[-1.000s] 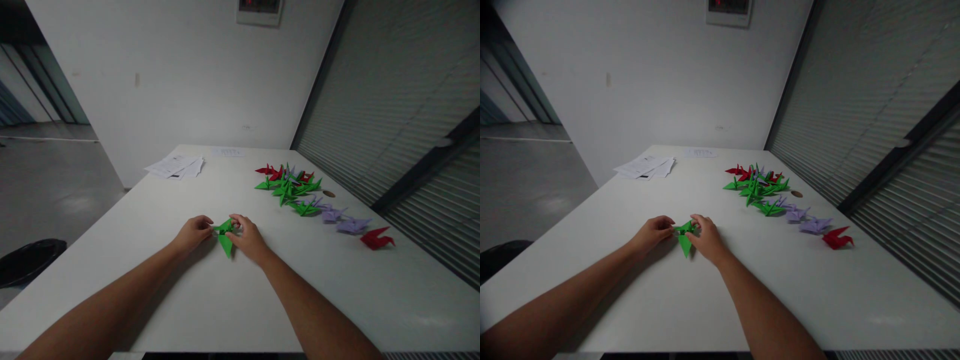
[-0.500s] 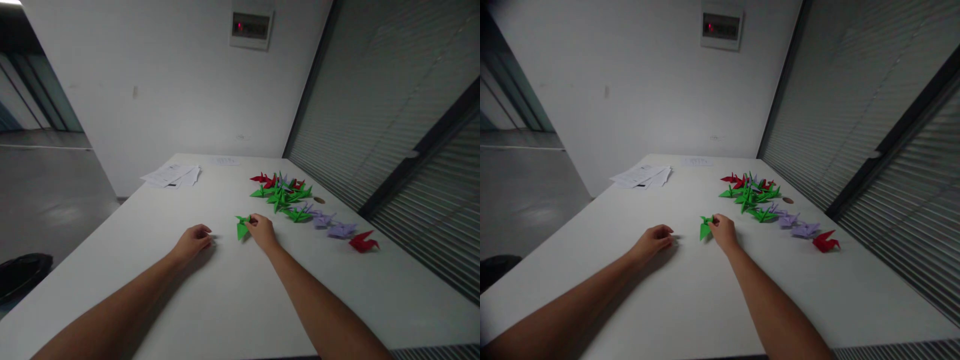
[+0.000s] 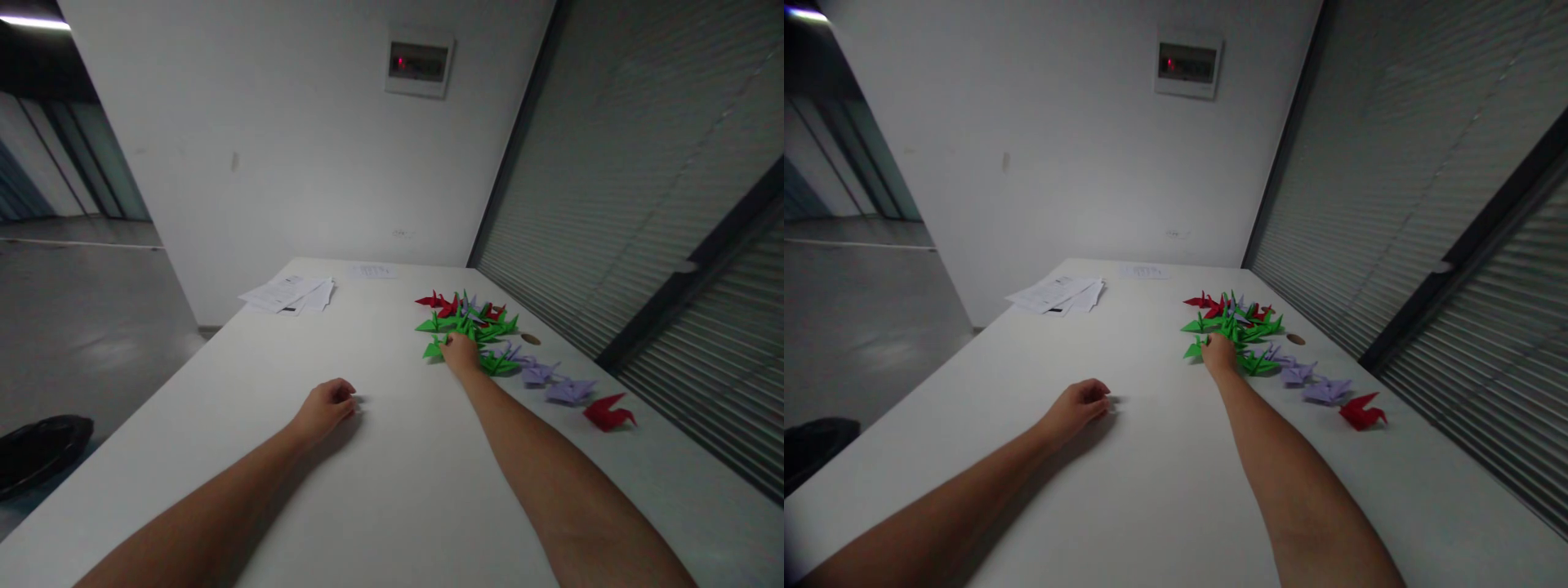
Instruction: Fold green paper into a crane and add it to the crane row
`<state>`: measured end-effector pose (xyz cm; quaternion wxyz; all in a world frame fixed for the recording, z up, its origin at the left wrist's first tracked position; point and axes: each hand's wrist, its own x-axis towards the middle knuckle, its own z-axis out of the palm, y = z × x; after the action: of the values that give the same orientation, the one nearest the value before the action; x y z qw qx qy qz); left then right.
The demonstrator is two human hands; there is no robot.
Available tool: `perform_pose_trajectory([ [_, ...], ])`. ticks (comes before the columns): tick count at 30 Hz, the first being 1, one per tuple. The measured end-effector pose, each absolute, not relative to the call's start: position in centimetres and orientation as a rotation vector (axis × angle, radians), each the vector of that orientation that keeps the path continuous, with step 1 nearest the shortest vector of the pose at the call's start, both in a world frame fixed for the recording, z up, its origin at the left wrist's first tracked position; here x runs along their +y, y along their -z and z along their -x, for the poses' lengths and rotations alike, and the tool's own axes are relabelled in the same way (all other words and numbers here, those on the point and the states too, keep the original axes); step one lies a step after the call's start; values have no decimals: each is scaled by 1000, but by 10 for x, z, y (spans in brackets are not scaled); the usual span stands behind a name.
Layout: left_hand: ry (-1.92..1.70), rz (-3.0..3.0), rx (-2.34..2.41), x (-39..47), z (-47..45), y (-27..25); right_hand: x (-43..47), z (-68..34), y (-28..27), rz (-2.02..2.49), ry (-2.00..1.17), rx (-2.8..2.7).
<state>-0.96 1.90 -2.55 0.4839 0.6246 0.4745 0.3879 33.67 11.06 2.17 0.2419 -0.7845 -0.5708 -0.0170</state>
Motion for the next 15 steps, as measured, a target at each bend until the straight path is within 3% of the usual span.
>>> perform_pose_trajectory([
  [15,-856,-2017,1239,13,8,25,91,-344,-18,1966,297,-1663],
])
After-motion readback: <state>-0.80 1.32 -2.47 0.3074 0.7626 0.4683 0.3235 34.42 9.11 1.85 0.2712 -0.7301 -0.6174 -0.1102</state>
